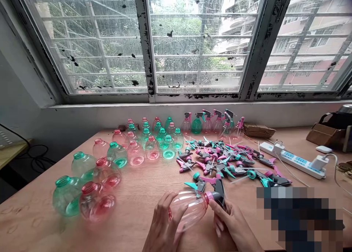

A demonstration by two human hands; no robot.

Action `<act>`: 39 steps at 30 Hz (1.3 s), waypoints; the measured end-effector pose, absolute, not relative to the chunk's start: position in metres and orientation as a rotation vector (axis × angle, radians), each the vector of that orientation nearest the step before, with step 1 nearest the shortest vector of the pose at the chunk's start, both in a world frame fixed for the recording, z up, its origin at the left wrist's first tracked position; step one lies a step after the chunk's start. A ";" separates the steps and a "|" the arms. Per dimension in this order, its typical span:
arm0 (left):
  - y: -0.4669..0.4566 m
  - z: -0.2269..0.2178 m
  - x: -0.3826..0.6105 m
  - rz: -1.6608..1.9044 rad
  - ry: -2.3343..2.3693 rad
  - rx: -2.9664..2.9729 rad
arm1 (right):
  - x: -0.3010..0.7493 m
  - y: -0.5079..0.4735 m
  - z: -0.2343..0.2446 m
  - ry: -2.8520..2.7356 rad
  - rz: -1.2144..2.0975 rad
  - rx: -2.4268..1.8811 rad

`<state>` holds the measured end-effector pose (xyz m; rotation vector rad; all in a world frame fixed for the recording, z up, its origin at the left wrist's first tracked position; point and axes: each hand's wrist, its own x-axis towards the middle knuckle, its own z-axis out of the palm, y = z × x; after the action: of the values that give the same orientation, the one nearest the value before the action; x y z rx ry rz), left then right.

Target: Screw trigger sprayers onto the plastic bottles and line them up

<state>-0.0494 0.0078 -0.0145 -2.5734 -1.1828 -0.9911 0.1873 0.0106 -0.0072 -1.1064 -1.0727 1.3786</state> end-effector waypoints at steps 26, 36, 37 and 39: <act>0.015 -0.007 -0.052 -0.898 -1.464 -3.243 | 0.215 0.125 0.044 -1.559 0.974 -1.684; 0.029 -0.035 -0.057 -0.943 -1.343 -3.311 | 0.260 0.179 0.125 -1.573 0.671 -1.413; 0.030 -0.030 -0.056 -0.997 -1.279 -3.362 | 0.267 0.195 0.132 -1.557 0.561 -1.433; 0.028 -0.013 -0.055 -1.098 -1.121 -3.524 | 0.279 0.231 0.137 -1.504 0.366 -1.516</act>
<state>-0.0549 0.0277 -0.0135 -3.5238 -1.1214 -1.0977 0.2788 0.2305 0.1370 -1.5157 -1.5042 0.3657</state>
